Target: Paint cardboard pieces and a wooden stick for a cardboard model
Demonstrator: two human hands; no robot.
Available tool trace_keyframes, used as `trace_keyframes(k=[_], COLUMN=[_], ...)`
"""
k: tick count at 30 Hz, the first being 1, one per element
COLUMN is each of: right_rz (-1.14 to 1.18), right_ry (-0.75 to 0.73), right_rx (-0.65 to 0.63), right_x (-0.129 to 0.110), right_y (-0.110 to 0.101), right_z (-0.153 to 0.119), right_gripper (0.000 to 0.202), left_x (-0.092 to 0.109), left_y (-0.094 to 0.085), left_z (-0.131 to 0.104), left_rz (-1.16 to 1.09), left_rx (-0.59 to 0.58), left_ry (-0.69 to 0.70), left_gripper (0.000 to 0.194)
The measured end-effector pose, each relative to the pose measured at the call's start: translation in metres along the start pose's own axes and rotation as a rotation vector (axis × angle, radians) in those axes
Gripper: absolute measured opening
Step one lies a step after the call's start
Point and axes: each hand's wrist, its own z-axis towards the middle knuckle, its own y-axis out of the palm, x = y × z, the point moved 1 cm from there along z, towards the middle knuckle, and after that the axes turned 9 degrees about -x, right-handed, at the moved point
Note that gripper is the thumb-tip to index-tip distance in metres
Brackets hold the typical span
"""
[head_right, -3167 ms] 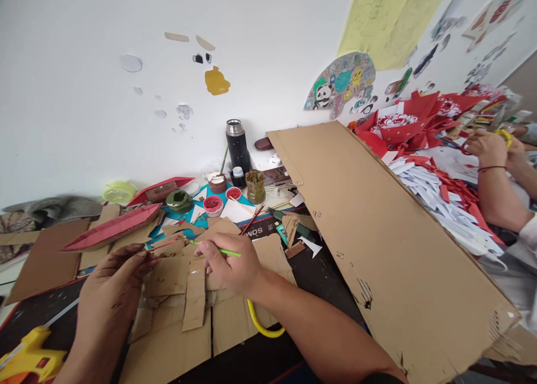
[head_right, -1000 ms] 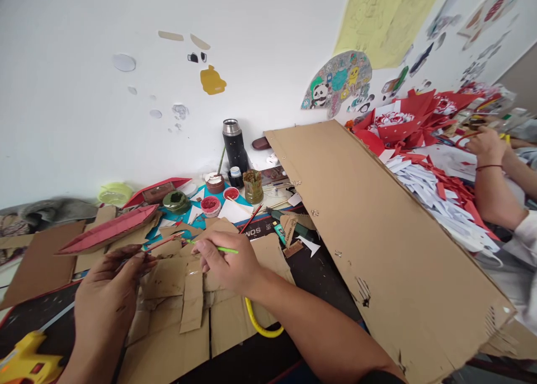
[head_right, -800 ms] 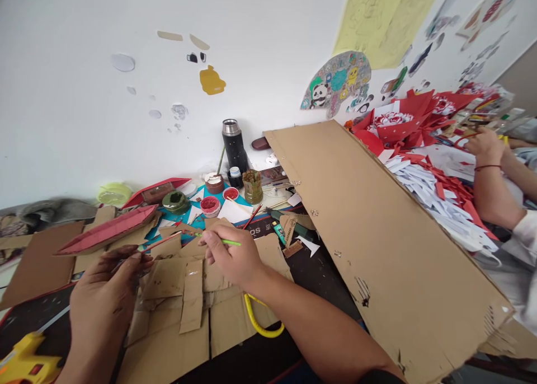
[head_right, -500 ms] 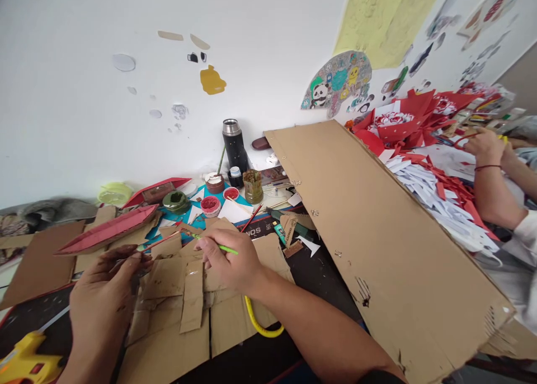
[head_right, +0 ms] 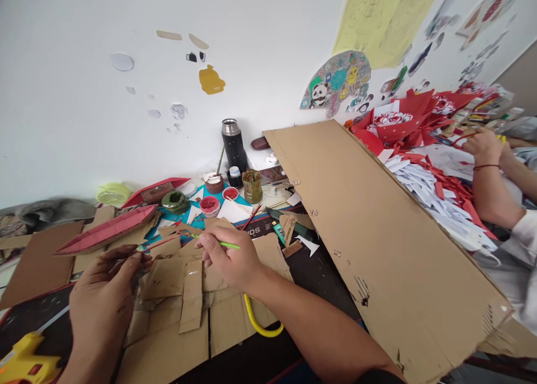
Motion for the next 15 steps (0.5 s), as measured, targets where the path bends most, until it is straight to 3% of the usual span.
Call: trace_keyframes(k=[4, 9, 15], right_rz=[-0.053, -0.009, -0.002], right_ry=[-0.028, 0.033, 0.020], right_rx=[-0.071, 0.005, -0.048], right_x=[-0.003, -0.001, -0.001], right_y=[0.002, 0.001, 0.002], right_z=[-0.001, 0.000, 0.000], right_gripper=[0.052, 0.056, 0.055], left_x=[0.000, -0.003, -0.011], left_y=[0.001, 0.000, -0.002], left_z=[0.000, 0.001, 0.006], left_rz=[0.007, -0.011, -0.083], left_rx=[0.005, -0.005, -0.026], left_ry=[0.002, -0.017, -0.029], left_gripper=[0.043, 0.042, 0.038])
